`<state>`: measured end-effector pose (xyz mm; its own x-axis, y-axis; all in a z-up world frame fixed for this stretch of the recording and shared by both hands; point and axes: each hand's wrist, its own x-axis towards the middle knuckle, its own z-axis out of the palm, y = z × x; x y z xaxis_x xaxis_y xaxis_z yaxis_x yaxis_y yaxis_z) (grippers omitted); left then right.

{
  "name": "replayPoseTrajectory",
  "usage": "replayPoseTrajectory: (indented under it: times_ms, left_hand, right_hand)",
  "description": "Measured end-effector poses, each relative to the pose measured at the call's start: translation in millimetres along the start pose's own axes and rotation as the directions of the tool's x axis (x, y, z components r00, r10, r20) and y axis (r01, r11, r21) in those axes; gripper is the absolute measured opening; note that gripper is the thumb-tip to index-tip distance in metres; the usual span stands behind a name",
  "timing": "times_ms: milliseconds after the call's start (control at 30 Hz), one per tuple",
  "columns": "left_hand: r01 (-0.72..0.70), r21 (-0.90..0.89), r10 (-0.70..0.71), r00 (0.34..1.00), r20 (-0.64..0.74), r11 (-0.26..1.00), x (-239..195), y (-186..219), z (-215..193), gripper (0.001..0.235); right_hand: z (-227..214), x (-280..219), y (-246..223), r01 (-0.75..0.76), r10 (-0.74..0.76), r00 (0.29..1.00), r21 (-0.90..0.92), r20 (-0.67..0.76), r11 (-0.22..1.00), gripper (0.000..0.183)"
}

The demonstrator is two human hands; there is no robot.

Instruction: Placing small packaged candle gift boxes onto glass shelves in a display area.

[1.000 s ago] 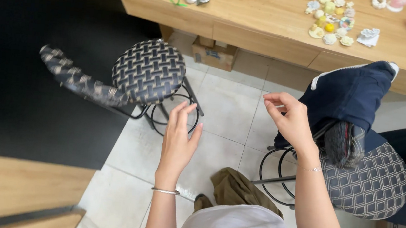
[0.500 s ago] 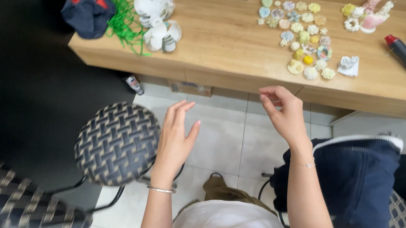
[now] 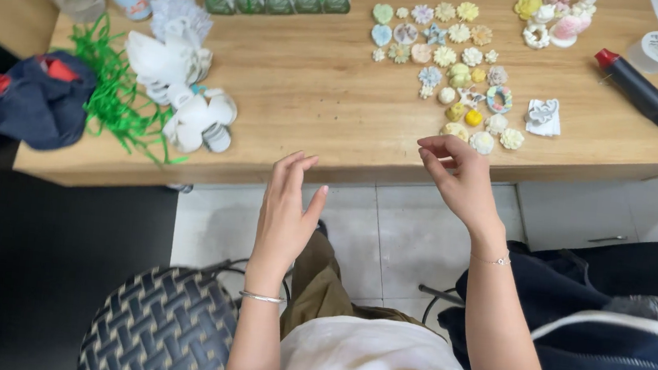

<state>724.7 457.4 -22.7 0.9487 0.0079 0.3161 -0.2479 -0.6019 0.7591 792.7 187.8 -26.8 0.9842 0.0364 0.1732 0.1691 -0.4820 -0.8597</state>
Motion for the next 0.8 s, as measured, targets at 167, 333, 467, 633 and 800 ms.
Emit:
replayPoseTrajectory:
  times_ms: [167, 333, 467, 633, 800]
  left_hand:
    - [-0.017, -0.022, 0.017, 0.999, 0.032, 1.000, 75.2, -33.7, -0.3, 0.041]
    - [-0.038, -0.038, 0.040, 0.998, 0.055, 0.999, 136.4, -68.1, -5.4, 0.041]
    - [-0.035, -0.040, 0.038, 0.996, 0.085, 0.999, 172.6, -91.7, -5.0, 0.042]
    - [-0.004, -0.049, 0.009, 0.994, 0.106, 0.999, 196.0, -112.4, 5.7, 0.042]
    - [0.112, -0.037, -0.105, 0.982, 0.156, 0.993, 206.1, -117.9, 16.2, 0.038]
  right_hand:
    - [25.1, 72.3, 20.6, -0.005, 0.006, 1.000, 0.003, -0.019, 1.000, 0.018]
    - [44.6, 131.3, 14.3, -0.006, 0.005, 1.000, -0.053, -0.016, 0.999, 0.016]
    - [61.6, 167.7, 22.2, -0.047, 0.047, 0.999, -0.081, -0.003, 0.996, 0.016]
    - [76.2, 210.3, 45.4, -0.119, 0.123, 0.989, -0.050, 0.087, 0.992, 0.017]
    - [85.5, 264.7, 85.7, -0.052, 0.072, 0.979, -0.108, 0.191, 0.993, 0.017]
